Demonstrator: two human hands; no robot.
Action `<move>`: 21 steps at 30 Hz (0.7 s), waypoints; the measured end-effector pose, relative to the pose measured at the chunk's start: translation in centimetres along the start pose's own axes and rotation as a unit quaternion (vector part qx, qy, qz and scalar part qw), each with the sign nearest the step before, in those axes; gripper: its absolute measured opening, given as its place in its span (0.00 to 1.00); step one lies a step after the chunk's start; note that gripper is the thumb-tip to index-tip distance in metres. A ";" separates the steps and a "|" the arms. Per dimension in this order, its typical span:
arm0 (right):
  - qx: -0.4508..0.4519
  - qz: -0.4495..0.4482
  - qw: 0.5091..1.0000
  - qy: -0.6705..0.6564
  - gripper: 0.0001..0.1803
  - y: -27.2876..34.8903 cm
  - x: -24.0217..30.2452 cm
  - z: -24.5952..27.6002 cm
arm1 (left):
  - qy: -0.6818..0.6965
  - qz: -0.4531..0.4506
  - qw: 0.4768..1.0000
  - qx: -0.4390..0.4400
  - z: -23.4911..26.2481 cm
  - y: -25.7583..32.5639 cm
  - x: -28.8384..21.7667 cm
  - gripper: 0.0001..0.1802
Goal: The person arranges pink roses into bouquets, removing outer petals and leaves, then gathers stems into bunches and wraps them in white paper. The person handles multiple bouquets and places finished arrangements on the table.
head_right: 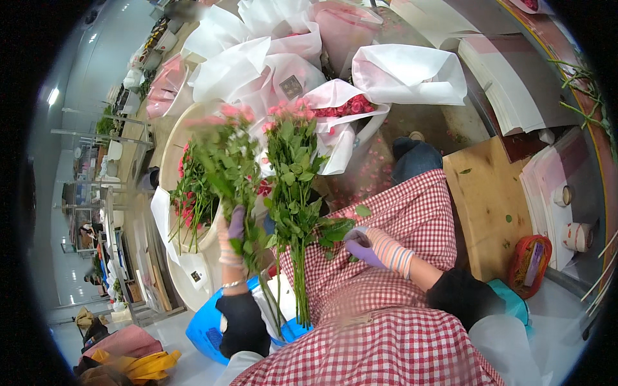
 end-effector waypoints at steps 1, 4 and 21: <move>-0.001 0.001 1.000 0.010 0.09 -0.1 0.3 -0.2 | -0.039 -0.039 0.998 0.037 0.4 1.7 -2.2 0.14; 0.051 0.039 0.998 0.023 0.12 -1.0 1.5 -1.2 | 0.017 0.004 0.999 0.043 0.9 6.5 -3.9 0.14; 0.118 0.214 0.949 -0.197 0.24 0.8 3.6 -0.1 | -0.405 -0.225 0.844 0.270 -4.8 13.2 -3.5 0.29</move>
Point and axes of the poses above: each hand's wrist, its own y-axis away from the middle knuckle, its own z-axis out of the back of the hand, x = y × z, the point moved 2 cm from there along -y, towards the middle knuckle, and after that the axes turned 6 degrees about -y, right-handed, at the moved point
